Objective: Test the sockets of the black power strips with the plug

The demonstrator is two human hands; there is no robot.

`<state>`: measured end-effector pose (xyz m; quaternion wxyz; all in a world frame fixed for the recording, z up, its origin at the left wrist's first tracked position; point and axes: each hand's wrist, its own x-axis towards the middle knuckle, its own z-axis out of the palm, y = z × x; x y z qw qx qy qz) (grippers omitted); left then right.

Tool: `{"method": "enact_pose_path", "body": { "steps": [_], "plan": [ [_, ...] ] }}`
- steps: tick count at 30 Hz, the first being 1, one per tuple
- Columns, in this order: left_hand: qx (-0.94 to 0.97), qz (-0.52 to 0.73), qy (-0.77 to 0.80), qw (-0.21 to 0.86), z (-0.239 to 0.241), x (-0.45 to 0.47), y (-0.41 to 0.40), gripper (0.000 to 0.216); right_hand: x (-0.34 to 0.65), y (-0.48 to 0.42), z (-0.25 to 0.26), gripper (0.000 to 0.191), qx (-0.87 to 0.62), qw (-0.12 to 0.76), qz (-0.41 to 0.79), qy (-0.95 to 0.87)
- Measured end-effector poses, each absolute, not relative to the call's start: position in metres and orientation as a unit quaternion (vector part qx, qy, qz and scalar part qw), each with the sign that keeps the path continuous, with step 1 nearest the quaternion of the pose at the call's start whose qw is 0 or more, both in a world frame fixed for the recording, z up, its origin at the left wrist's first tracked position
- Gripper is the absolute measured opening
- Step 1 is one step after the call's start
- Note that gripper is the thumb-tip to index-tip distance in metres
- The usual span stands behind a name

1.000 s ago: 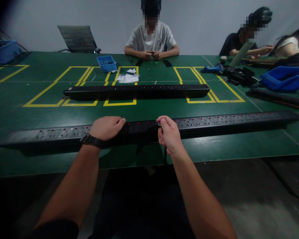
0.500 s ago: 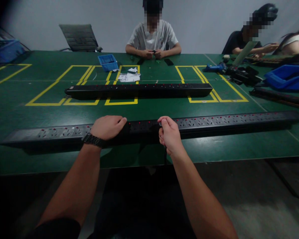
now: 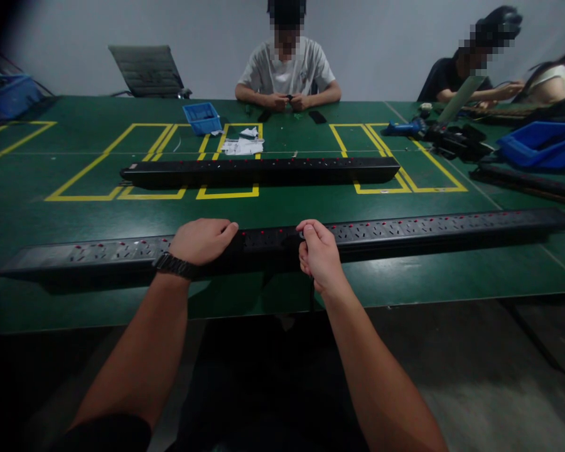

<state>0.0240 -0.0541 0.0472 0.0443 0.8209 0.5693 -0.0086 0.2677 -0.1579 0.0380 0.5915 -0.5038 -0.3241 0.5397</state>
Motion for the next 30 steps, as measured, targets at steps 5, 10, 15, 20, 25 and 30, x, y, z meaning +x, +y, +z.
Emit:
{"method": "enact_pose_path", "body": {
  "steps": [5, 10, 15, 20, 25, 30],
  "plan": [
    [0.822, -0.008, 0.567, 0.04, 0.046, 0.023, -0.054, 0.068, 0.267, -0.157, 0.037, 0.01, -0.505, 0.592, 0.537, -0.325],
    [0.823, -0.009, 0.567, 0.042, 0.047, 0.024, -0.054, 0.068, 0.266, -0.158, 0.039, 0.01, -0.501, 0.599, 0.537, -0.318],
    [0.82, -0.01, 0.57, 0.043, 0.049, 0.025, -0.055, 0.068, 0.266, -0.156, 0.036, 0.011, -0.498, 0.609, 0.533, -0.312],
    [0.818, -0.017, 0.574, 0.046, 0.052, 0.028, -0.056, 0.069, 0.265, -0.162, 0.045, 0.012, -0.481, 0.616, 0.525, -0.338],
    [0.817, -0.021, 0.575, 0.046, 0.053, 0.028, -0.057, 0.069, 0.271, -0.174, 0.104, 0.018, -0.461, 0.657, 0.438, -0.405],
    [0.816, -0.018, 0.575, 0.052, 0.053, 0.027, -0.056, 0.069, 0.296, -0.174, 0.127, 0.016, -0.497, 0.648, 0.417, -0.4]
  ]
}}
